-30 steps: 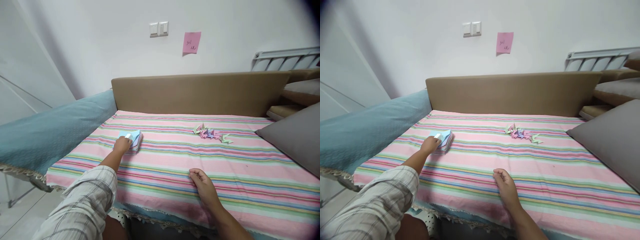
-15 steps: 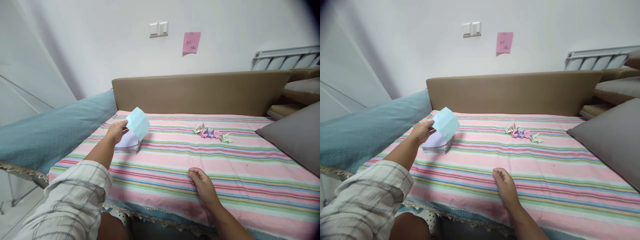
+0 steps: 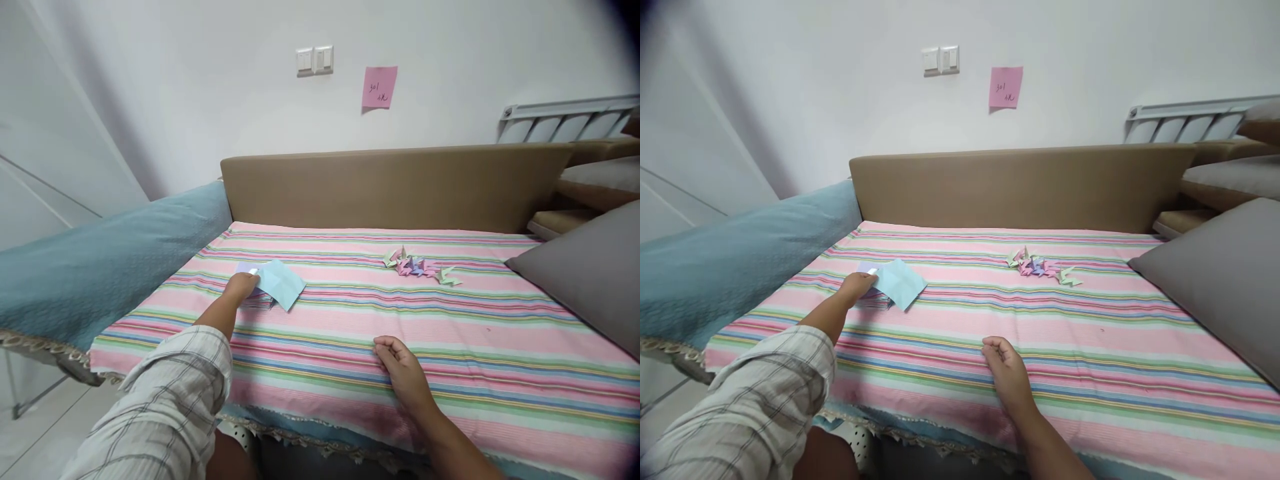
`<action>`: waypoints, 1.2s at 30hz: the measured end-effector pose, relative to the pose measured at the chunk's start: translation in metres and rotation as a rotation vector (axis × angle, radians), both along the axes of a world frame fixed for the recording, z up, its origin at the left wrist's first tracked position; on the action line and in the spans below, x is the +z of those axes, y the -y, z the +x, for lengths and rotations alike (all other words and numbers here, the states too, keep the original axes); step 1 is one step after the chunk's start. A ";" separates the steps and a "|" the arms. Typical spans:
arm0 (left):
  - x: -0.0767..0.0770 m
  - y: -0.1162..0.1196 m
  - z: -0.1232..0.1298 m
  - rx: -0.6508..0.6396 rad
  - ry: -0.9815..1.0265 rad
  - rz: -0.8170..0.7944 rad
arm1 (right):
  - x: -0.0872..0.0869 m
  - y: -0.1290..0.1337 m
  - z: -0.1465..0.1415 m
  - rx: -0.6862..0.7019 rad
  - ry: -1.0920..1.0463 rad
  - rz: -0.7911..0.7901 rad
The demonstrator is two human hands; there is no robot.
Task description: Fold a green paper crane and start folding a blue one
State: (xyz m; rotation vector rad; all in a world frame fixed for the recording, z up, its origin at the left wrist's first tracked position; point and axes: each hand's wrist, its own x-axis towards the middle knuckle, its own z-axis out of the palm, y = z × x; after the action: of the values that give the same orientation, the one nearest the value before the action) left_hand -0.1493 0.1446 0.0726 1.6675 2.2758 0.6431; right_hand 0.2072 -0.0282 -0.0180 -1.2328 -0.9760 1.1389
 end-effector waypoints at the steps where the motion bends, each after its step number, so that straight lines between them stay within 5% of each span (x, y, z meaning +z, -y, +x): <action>1: 0.000 0.001 0.001 -0.012 -0.013 -0.002 | 0.001 0.000 0.000 0.000 0.002 -0.001; 14: 0.011 0.018 0.022 -0.065 -0.186 0.145 | 0.000 0.000 0.000 -0.005 0.003 0.002; 22: 0.043 0.066 0.092 -0.366 -0.238 0.325 | 0.007 -0.001 0.001 -0.052 0.077 0.064; 25: 0.028 0.100 0.129 -0.562 -0.266 0.327 | 0.007 -0.002 0.005 -0.068 0.172 0.125; 29: -0.013 0.142 0.166 -0.817 -0.321 0.277 | 0.003 -0.001 0.014 -0.007 0.484 0.276; 33: -0.053 0.172 0.186 -0.970 -0.357 0.282 | 0.000 0.000 0.023 0.087 0.894 0.507; 36: -0.069 0.184 0.189 -1.043 -0.311 0.284 | -0.002 0.000 0.028 0.175 1.081 0.578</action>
State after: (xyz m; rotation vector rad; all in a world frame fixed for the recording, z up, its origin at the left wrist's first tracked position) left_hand 0.0401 -0.0391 0.0040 2.8478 1.1341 0.4527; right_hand 0.2351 -0.0278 -0.0204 -1.2554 -2.0656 0.1619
